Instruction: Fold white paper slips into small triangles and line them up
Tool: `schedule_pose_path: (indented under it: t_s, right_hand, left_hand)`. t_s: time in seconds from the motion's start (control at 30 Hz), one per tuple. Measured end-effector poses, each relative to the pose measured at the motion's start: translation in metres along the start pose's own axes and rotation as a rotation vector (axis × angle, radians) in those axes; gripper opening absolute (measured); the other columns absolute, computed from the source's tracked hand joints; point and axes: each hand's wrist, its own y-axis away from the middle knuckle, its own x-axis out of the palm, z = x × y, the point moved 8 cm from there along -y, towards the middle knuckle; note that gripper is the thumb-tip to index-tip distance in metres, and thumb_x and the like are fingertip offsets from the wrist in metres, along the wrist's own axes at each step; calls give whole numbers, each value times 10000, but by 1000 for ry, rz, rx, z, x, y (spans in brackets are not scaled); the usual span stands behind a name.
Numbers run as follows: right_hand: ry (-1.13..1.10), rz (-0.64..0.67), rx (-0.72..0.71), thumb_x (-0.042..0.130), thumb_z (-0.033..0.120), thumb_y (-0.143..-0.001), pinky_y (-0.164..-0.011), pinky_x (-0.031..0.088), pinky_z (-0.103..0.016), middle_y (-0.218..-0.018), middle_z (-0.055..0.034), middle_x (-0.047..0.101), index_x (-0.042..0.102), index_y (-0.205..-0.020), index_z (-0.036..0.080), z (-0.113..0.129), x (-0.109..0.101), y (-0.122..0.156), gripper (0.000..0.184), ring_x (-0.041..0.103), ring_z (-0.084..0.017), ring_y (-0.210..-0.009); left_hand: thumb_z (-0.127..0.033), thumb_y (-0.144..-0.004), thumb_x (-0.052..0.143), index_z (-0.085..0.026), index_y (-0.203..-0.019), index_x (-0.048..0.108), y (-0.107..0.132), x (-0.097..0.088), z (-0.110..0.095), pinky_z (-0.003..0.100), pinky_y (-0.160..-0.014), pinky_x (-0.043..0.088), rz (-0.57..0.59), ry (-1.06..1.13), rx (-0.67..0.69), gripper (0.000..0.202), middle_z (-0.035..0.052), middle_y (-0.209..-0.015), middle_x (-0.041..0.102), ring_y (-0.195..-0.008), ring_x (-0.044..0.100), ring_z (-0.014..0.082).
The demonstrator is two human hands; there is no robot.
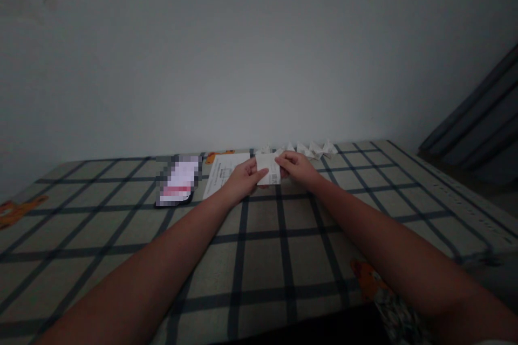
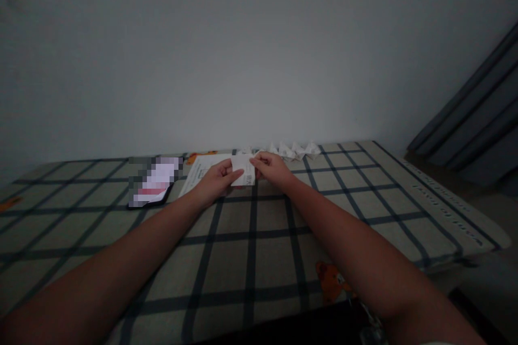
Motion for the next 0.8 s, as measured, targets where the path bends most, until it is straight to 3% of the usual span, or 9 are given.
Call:
schedule_pose_path:
  t_s: [0.23,0.37,0.47,0.57,0.8]
  right_hand:
    - [62,-64,-25,463,475,-823,-501,370,-215,-528,21,492,495,-610,163,1,-7,-1,378,461,-90,-496]
    - [44,-73,-5,434,485,-833,-494,370,-215,-525,22,489,515,-660,163,-1,-6,-1,375,464,-92,-491]
    - [-38,7,15,466,461,-818,-499,381,-212,-551,30,502,538,-762,159,-3,2,-2,316,473,-92,-500]
    - [-30,54,12,523,416,-786,-504,368,-209,-557,32,497,526,-719,149,-1,6,-1,276,470,-88,-510]
    - [-5,2,26,536,374,-774,-493,349,-211,-545,34,483,508,-675,150,3,2,-1,246,454,-83,-497]
  left_hand:
    - [-331,-754,612,-148,-1136,525,2,7,1,238,-582,459,86,-46,6,433,55,-857,671,-668,615,145]
    - [-326,-750,617,-133,-1102,538,1,4,-2,242,-607,471,35,-51,28,410,65,-869,676,-695,622,149]
    - [-335,-759,604,-128,-1125,531,2,0,-4,248,-608,480,-27,-69,45,427,64,-841,680,-690,624,152]
    - [-335,-758,604,-124,-1148,521,2,-3,-4,254,-599,487,-75,-37,51,451,56,-780,678,-670,623,154]
    - [-376,-762,596,-119,-1022,571,-2,-7,1,273,-559,501,-74,47,66,366,45,-767,645,-613,594,144]
